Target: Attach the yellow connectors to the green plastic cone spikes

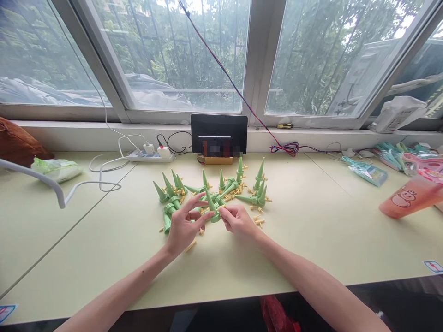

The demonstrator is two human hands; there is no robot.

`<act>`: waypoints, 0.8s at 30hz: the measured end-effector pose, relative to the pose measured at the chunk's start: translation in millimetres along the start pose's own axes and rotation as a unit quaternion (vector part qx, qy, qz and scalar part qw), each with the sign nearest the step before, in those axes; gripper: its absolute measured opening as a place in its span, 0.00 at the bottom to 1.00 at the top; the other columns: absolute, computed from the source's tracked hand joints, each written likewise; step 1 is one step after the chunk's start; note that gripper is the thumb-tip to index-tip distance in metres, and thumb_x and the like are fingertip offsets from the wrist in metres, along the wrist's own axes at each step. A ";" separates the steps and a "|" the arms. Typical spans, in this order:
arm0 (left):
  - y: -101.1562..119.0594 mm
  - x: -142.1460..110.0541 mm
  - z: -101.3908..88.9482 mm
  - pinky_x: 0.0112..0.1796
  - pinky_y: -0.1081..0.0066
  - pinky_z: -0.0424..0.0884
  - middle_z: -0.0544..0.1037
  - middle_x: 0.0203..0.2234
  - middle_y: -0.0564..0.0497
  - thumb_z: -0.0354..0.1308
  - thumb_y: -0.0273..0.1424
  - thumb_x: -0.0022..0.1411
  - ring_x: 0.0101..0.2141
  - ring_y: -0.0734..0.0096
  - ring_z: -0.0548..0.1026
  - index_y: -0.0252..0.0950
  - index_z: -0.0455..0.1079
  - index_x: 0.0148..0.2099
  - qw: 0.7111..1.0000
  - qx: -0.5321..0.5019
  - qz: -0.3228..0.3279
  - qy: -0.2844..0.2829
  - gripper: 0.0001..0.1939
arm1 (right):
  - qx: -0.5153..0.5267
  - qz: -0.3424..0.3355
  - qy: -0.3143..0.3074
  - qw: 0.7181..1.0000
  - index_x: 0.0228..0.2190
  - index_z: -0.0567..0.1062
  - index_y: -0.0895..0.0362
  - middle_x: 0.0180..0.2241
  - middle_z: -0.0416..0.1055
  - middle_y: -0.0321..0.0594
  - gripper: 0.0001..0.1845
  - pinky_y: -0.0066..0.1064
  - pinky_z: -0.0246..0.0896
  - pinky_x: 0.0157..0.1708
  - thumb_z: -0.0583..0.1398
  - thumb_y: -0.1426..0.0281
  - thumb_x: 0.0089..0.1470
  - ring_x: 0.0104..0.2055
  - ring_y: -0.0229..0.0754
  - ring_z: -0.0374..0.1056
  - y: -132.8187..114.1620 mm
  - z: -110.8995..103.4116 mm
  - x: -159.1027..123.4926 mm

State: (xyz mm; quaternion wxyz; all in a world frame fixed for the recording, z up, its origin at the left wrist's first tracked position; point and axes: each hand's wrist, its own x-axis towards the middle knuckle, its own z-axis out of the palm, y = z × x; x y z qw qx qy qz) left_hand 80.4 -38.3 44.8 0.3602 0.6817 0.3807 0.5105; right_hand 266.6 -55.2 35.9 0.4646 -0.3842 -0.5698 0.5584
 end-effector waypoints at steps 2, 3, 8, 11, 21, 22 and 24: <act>-1.8 0.5 0.1 0.16 0.77 0.73 0.79 0.40 0.48 0.67 0.38 0.60 0.15 0.83 0.69 0.41 0.71 0.59 1.000 -0.003 0.021 -0.007 0.26 | -0.003 0.002 0.003 1.000 0.19 0.59 0.54 0.16 0.50 0.27 0.29 0.29 0.38 0.19 0.58 0.49 0.60 0.17 0.31 0.44 -0.2 0.9 -0.2; -2.6 0.8 0.3 0.17 0.78 0.73 0.78 0.40 0.49 0.67 0.37 0.61 0.16 0.85 0.69 0.41 0.71 0.59 0.999 -0.010 0.032 -0.011 0.24 | -0.006 0.002 0.004 1.000 0.19 0.59 0.54 0.16 0.50 0.27 0.29 0.28 0.38 0.19 0.58 0.49 0.60 0.17 0.31 0.44 -0.1 1.2 -0.3; -3.8 3.1 0.6 0.18 0.79 0.75 0.72 0.41 0.50 0.65 0.33 0.63 0.19 0.87 0.68 0.43 0.75 0.55 0.996 -0.051 0.069 -0.024 0.18 | -0.018 0.005 0.008 1.000 0.19 0.59 0.55 0.15 0.50 0.27 0.29 0.28 0.38 0.19 0.57 0.49 0.62 0.17 0.31 0.43 1.8 1.2 -1.2; -2.9 3.8 -0.3 0.19 0.79 0.76 0.72 0.41 0.50 0.64 0.33 0.63 0.20 0.87 0.68 0.44 0.77 0.53 0.994 -0.059 0.088 -0.027 0.15 | -0.030 0.004 0.017 0.999 0.19 0.59 0.55 0.15 0.50 0.27 0.29 0.28 0.39 0.19 0.57 0.49 0.62 0.17 0.31 0.44 1.2 1.2 -1.5; 0.6 1.1 -1.1 0.20 0.80 0.74 0.73 0.38 0.50 0.61 0.31 0.67 0.18 0.87 0.70 0.44 0.79 0.49 0.984 -0.044 0.153 -0.083 0.11 | -0.048 -0.003 0.044 0.998 0.19 0.60 0.55 0.14 0.53 0.28 0.28 0.28 0.40 0.18 0.57 0.49 0.62 0.17 0.32 0.46 7.8 -2.1 1.0; 0.6 1.0 -0.6 0.19 0.80 0.74 0.73 0.38 0.50 0.61 0.31 0.67 0.18 0.87 0.70 0.43 0.80 0.48 0.983 -0.044 0.157 -0.086 0.10 | -0.048 -0.003 0.048 0.998 0.19 0.61 0.55 0.14 0.53 0.28 0.28 0.28 0.40 0.18 0.57 0.50 0.62 0.17 0.32 0.46 8.8 -2.4 1.3; 0.7 0.7 0.4 0.19 0.79 0.74 0.73 0.37 0.50 0.61 0.31 0.66 0.18 0.86 0.70 0.42 0.81 0.46 0.982 -0.042 0.161 -0.093 0.08 | -0.048 -0.005 0.054 0.997 0.19 0.61 0.55 0.14 0.53 0.28 0.28 0.28 0.41 0.18 0.57 0.50 0.62 0.17 0.32 0.46 10.0 -2.6 1.6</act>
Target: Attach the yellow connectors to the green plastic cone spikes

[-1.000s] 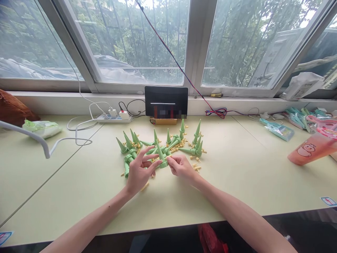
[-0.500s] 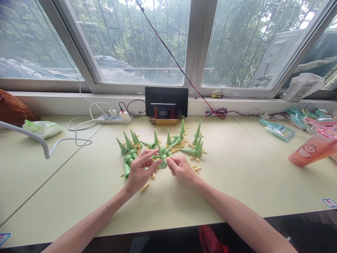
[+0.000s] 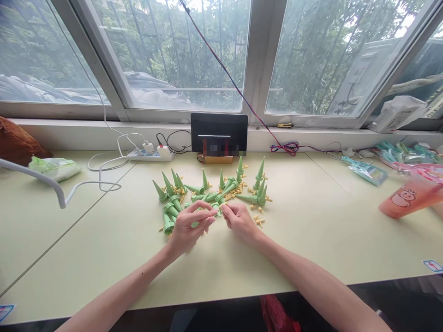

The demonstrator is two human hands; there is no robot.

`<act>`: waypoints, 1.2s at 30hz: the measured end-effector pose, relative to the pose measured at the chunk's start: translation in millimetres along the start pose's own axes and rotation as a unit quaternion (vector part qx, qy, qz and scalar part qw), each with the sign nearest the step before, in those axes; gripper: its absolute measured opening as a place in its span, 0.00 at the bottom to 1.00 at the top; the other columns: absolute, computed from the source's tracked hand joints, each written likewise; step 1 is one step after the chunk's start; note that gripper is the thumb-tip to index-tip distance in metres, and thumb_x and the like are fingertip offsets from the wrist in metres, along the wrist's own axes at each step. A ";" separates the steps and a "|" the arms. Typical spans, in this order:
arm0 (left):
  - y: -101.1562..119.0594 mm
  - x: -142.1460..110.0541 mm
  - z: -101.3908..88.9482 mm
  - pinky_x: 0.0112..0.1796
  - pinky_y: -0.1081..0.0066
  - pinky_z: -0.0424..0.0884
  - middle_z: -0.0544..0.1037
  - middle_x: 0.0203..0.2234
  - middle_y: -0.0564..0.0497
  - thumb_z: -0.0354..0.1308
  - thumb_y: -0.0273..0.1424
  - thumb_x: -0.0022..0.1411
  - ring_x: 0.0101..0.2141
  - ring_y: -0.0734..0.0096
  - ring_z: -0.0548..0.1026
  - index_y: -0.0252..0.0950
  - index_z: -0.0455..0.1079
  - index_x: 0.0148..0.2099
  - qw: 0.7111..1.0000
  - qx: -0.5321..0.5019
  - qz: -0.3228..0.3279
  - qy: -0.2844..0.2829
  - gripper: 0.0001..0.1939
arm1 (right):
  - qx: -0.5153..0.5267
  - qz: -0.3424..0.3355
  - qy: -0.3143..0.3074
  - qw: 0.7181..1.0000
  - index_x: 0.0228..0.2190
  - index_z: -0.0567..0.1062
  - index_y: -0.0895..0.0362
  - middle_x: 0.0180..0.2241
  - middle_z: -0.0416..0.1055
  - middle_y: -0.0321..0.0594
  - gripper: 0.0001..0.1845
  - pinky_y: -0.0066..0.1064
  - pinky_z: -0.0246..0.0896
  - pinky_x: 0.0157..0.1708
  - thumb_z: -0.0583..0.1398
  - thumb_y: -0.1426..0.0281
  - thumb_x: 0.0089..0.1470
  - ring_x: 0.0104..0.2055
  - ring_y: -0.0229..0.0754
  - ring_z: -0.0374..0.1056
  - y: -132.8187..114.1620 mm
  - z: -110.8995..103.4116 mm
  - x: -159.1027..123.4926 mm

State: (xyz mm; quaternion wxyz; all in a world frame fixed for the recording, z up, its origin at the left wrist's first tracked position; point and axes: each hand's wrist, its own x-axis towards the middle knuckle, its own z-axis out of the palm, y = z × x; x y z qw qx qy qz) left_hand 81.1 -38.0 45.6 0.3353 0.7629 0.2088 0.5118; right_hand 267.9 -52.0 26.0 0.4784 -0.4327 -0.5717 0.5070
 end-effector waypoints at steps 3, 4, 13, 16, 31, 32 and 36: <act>0.5 0.0 2.1 0.20 0.78 0.74 0.73 0.34 0.50 0.63 0.31 0.65 0.20 0.83 0.70 0.40 0.81 0.42 1.000 0.005 0.002 -0.009 0.06 | 0.004 -0.003 0.006 1.000 0.18 0.62 0.55 0.14 0.54 0.29 0.28 0.29 0.42 0.18 0.57 0.51 0.62 0.17 0.32 0.47 -0.3 0.3 -0.1; 0.7 -0.1 2.8 0.21 0.77 0.74 0.73 0.34 0.50 0.63 0.31 0.65 0.21 0.83 0.70 0.40 0.81 0.42 1.000 0.008 0.003 -0.012 0.06 | 0.002 -0.005 0.008 1.000 0.18 0.61 0.55 0.14 0.54 0.29 0.29 0.29 0.42 0.18 0.57 0.51 0.62 0.17 0.32 0.47 -0.9 0.5 -0.4; -0.2 -2.6 7.5 0.22 0.77 0.72 0.72 0.32 0.51 0.65 0.29 0.62 0.22 0.81 0.71 0.38 0.79 0.38 0.999 0.016 0.006 -0.027 0.02 | 0.007 -0.004 0.010 1.000 0.18 0.60 0.55 0.14 0.54 0.29 0.29 0.28 0.43 0.18 0.57 0.49 0.62 0.17 0.32 0.47 -6.6 2.9 -2.5; -1.1 -4.0 9.1 0.23 0.77 0.72 0.72 0.32 0.52 0.65 0.30 0.63 0.21 0.82 0.70 0.37 0.78 0.38 0.999 0.024 -0.002 -0.029 0.02 | 0.021 -0.004 0.008 1.000 0.18 0.61 0.55 0.15 0.53 0.28 0.29 0.27 0.43 0.18 0.58 0.50 0.62 0.17 0.32 0.47 -6.0 3.3 -2.3; -1.9 -10.1 14.4 0.26 0.73 0.62 0.70 0.26 0.56 0.67 0.39 0.60 0.23 0.76 0.65 0.36 0.67 0.31 0.967 0.209 -0.134 -0.056 0.15 | 0.076 -0.004 0.001 0.997 0.19 0.63 0.56 0.15 0.54 0.28 0.28 0.27 0.40 0.15 0.60 0.50 0.60 0.15 0.30 0.47 -2.4 2.5 -0.5; -2.4 -9.8 14.4 0.27 0.73 0.63 0.71 0.26 0.55 0.67 0.39 0.60 0.23 0.76 0.65 0.36 0.68 0.31 0.966 0.211 -0.140 -0.061 0.14 | 0.084 -0.005 -0.005 0.996 0.19 0.63 0.56 0.15 0.54 0.28 0.28 0.27 0.40 0.15 0.60 0.50 0.60 0.15 0.30 0.47 -2.3 2.6 -0.3; -2.6 -8.0 14.6 0.27 0.72 0.63 0.71 0.26 0.56 0.66 0.39 0.60 0.23 0.75 0.66 0.37 0.69 0.34 0.963 0.218 -0.142 -0.067 0.12 | 0.109 -0.003 -0.026 0.994 0.19 0.61 0.56 0.15 0.52 0.27 0.28 0.26 0.38 0.16 0.60 0.51 0.60 0.15 0.29 0.46 -3.2 2.1 0.0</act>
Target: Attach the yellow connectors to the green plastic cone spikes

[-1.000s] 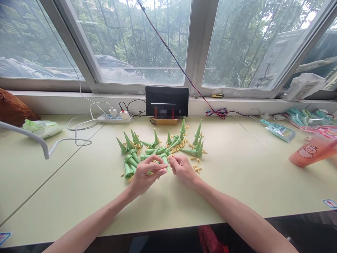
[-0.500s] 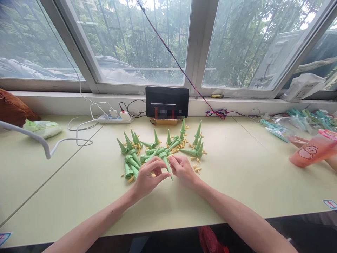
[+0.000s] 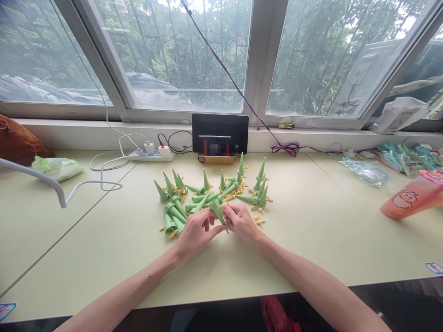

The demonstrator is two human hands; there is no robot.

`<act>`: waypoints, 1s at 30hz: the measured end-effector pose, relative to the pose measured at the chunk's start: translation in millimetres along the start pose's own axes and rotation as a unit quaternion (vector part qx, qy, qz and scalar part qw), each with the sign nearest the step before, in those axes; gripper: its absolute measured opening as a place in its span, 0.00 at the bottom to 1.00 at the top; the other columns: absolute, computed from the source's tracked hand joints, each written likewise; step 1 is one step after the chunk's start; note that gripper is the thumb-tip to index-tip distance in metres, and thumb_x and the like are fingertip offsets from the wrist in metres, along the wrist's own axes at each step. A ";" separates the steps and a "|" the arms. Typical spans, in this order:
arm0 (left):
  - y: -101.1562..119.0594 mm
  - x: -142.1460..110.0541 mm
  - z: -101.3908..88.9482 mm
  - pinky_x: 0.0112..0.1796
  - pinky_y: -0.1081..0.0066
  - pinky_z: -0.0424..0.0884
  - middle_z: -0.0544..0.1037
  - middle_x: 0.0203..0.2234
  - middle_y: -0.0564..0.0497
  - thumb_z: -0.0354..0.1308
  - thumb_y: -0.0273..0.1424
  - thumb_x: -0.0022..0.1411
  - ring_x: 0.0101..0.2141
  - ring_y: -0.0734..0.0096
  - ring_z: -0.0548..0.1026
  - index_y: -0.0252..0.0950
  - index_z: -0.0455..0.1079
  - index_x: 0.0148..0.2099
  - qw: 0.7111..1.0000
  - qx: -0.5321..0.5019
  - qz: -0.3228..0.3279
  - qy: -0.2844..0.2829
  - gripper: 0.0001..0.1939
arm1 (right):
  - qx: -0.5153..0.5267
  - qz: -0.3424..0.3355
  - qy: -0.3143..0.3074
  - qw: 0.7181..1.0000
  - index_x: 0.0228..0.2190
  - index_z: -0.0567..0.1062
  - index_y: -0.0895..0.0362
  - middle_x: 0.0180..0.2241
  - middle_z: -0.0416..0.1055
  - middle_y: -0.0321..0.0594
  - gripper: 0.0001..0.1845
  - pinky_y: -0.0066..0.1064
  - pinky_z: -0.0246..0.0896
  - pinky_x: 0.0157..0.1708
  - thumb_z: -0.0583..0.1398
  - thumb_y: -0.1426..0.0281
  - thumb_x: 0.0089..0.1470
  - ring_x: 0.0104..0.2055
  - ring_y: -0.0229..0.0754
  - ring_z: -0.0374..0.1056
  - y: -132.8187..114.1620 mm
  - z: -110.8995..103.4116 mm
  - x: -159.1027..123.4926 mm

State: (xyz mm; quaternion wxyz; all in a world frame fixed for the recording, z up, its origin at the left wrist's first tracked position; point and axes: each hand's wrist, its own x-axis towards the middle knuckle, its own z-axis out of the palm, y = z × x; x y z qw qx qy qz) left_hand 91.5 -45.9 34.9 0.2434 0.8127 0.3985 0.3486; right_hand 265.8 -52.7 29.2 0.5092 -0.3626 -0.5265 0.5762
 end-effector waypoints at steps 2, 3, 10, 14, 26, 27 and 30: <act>0.3 0.2 0.0 0.27 0.72 0.63 0.71 0.26 0.56 0.66 0.38 0.61 0.23 0.75 0.66 0.37 0.68 0.34 1.000 0.002 -0.001 0.004 0.12 | 0.007 0.006 -0.004 1.000 0.19 0.60 0.56 0.15 0.52 0.27 0.28 0.26 0.37 0.16 0.61 0.51 0.60 0.15 0.29 0.45 -1.1 -0.4 0.1; 0.3 0.0 0.1 0.27 0.72 0.63 0.71 0.26 0.56 0.65 0.37 0.61 0.22 0.76 0.66 0.37 0.67 0.34 1.000 0.002 -0.002 0.006 0.12 | 0.007 0.008 -0.005 1.000 0.19 0.60 0.56 0.15 0.51 0.27 0.29 0.26 0.36 0.16 0.60 0.51 0.60 0.15 0.29 0.44 -1.7 -0.7 0.2; -3.8 -2.4 1.8 0.26 0.72 0.63 0.71 0.28 0.56 0.63 0.32 0.62 0.21 0.77 0.65 0.37 0.63 0.33 1.000 0.006 0.002 0.018 0.11 | 0.004 0.011 -0.012 1.000 0.19 0.58 0.55 0.16 0.48 0.26 0.29 0.27 0.34 0.18 0.60 0.50 0.61 0.16 0.29 0.43 -4.6 -1.6 -0.5; -7.0 -1.2 1.0 0.26 0.73 0.62 0.69 0.27 0.56 0.62 0.30 0.63 0.22 0.77 0.63 0.37 0.61 0.31 0.999 0.016 0.018 0.037 0.12 | 0.001 0.015 -0.013 1.000 0.19 0.58 0.55 0.16 0.47 0.26 0.29 0.28 0.33 0.19 0.60 0.51 0.61 0.17 0.29 0.43 -7.2 -0.8 -1.7; -9.7 2.0 -5.8 0.27 0.75 0.64 0.69 0.26 0.54 0.56 0.27 0.67 0.24 0.76 0.66 0.37 0.72 0.33 0.994 0.026 0.069 0.075 0.08 | -0.002 0.023 -0.049 0.999 0.19 0.57 0.55 0.16 0.46 0.25 0.28 0.28 0.31 0.19 0.58 0.52 0.62 0.17 0.29 0.40 -9.0 0.4 -2.8; -9.8 2.0 -6.3 0.27 0.75 0.64 0.69 0.26 0.54 0.56 0.27 0.67 0.24 0.76 0.66 0.37 0.74 0.35 0.994 0.029 0.069 0.076 0.07 | -0.003 0.022 -0.051 0.998 0.19 0.57 0.55 0.16 0.46 0.25 0.28 0.28 0.31 0.19 0.58 0.52 0.63 0.17 0.29 0.40 -8.9 0.1 -2.6; -9.8 2.0 -7.9 0.28 0.75 0.66 0.73 0.26 0.54 0.56 0.27 0.67 0.22 0.76 0.67 0.40 0.77 0.46 0.994 0.041 0.062 0.076 0.10 | -0.007 0.021 -0.056 0.998 0.20 0.57 0.55 0.16 0.46 0.26 0.28 0.29 0.31 0.20 0.58 0.52 0.63 0.18 0.30 0.40 -9.1 -0.3 -2.3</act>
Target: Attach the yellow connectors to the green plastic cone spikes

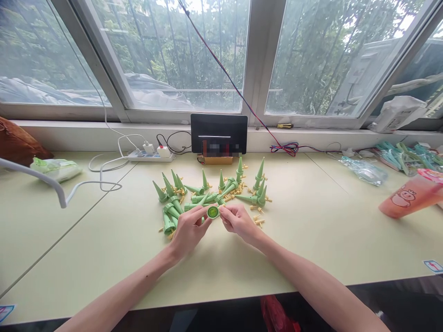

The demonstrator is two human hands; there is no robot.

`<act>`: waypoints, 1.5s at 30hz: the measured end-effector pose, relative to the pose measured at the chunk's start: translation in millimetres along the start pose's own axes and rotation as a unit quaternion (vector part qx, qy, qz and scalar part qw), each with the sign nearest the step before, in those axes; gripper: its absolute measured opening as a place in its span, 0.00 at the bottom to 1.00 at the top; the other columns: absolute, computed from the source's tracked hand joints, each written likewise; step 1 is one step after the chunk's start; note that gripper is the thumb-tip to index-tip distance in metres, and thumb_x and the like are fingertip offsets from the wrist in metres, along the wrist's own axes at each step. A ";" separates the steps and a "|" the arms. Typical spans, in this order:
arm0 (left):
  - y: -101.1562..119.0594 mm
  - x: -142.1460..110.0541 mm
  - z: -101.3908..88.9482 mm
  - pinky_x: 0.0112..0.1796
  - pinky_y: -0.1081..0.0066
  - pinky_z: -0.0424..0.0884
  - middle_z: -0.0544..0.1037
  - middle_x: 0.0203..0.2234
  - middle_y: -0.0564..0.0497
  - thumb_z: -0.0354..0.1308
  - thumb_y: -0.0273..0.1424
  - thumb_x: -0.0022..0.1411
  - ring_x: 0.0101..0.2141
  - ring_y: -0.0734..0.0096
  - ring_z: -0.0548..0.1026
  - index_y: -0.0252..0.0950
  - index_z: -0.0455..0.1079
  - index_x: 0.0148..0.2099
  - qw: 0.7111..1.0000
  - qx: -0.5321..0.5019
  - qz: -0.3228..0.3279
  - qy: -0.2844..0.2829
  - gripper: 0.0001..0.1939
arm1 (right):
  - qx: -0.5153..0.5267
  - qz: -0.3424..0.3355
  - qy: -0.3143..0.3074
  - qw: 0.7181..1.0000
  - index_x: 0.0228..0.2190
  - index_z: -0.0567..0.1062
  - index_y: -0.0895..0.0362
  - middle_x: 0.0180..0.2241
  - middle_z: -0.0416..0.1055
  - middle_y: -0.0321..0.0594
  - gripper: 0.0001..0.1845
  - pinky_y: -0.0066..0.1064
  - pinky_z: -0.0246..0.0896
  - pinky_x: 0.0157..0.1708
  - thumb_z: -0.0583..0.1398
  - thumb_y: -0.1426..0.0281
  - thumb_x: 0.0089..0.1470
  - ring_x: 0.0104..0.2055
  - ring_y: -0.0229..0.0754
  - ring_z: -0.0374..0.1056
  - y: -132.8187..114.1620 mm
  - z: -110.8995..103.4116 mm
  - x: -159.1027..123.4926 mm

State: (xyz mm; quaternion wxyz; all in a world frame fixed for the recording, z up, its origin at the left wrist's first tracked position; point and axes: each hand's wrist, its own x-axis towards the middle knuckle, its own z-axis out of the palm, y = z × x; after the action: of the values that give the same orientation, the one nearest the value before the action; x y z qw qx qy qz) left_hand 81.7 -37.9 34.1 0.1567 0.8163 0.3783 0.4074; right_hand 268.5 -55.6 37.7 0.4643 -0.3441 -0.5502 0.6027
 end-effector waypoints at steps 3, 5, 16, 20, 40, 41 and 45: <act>0.6 0.5 -1.6 0.26 0.74 0.66 0.76 0.26 0.55 0.57 0.25 0.64 0.19 0.77 0.66 0.41 0.76 0.53 1.000 0.004 -0.020 0.005 0.17 | -0.005 0.000 -0.001 1.000 0.20 0.57 0.55 0.17 0.46 0.26 0.28 0.29 0.32 0.20 0.57 0.51 0.63 0.18 0.30 0.40 -0.9 0.5 -0.5; 1.6 1.4 -3.0 0.24 0.75 0.66 0.78 0.26 0.55 0.59 0.26 0.63 0.16 0.79 0.63 0.42 0.74 0.56 0.999 -0.005 -0.047 0.009 0.20 | -0.006 0.005 0.002 1.000 0.19 0.57 0.55 0.17 0.47 0.26 0.28 0.29 0.32 0.20 0.58 0.51 0.62 0.18 0.30 0.40 -1.7 1.4 -0.9; 11.3 6.3 -12.6 0.19 0.77 0.67 0.83 0.37 0.50 0.57 0.32 0.64 0.12 0.83 0.64 0.40 0.72 0.55 0.990 -0.084 -0.114 0.024 0.17 | -0.016 0.002 -0.002 1.000 0.19 0.57 0.54 0.16 0.47 0.26 0.28 0.29 0.33 0.20 0.58 0.52 0.62 0.18 0.30 0.40 -2.6 1.9 -0.9; 12.2 7.8 -13.4 0.16 0.76 0.66 0.81 0.41 0.47 0.58 0.37 0.65 0.12 0.83 0.67 0.39 0.70 0.56 0.969 -0.182 -0.165 0.030 0.18 | -0.030 0.003 0.009 1.000 0.19 0.57 0.54 0.15 0.48 0.26 0.29 0.29 0.33 0.19 0.58 0.51 0.62 0.18 0.30 0.40 -3.5 2.5 -1.0; 12.1 14.8 -22.6 0.52 0.58 0.73 0.66 0.07 0.62 0.58 0.41 0.68 0.35 0.63 0.83 0.40 0.71 0.51 0.912 -0.364 -0.190 0.019 0.14 | -0.099 -0.012 0.053 0.994 0.19 0.59 0.55 0.16 0.49 0.28 0.29 0.29 0.37 0.19 0.56 0.50 0.63 0.18 0.31 0.43 1.6 1.3 1.0; 12.5 14.5 -22.9 0.48 0.60 0.75 0.65 0.07 0.62 0.58 0.41 0.67 0.31 0.63 0.83 0.40 0.72 0.50 0.910 -0.364 -0.195 0.018 0.14 | -0.100 -0.012 0.055 0.993 0.19 0.59 0.55 0.16 0.50 0.28 0.28 0.29 0.37 0.20 0.56 0.50 0.63 0.18 0.31 0.44 1.5 1.5 1.0; 14.9 12.9 -20.6 0.23 0.70 0.73 0.69 0.11 0.59 0.62 0.45 0.63 0.19 0.66 0.77 0.38 0.74 0.44 0.905 -0.365 -0.219 0.002 0.16 | -0.111 -0.013 0.069 0.991 0.18 0.59 0.55 0.16 0.50 0.28 0.29 0.29 0.37 0.20 0.57 0.50 0.62 0.18 0.32 0.44 0.5 3.1 1.0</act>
State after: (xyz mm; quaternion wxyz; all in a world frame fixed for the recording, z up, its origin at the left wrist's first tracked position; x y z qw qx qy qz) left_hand 77.8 -39.2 62.3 0.5283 0.5975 0.3727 0.4743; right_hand 265.2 -55.7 37.8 0.4678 -0.4270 -0.5847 0.5070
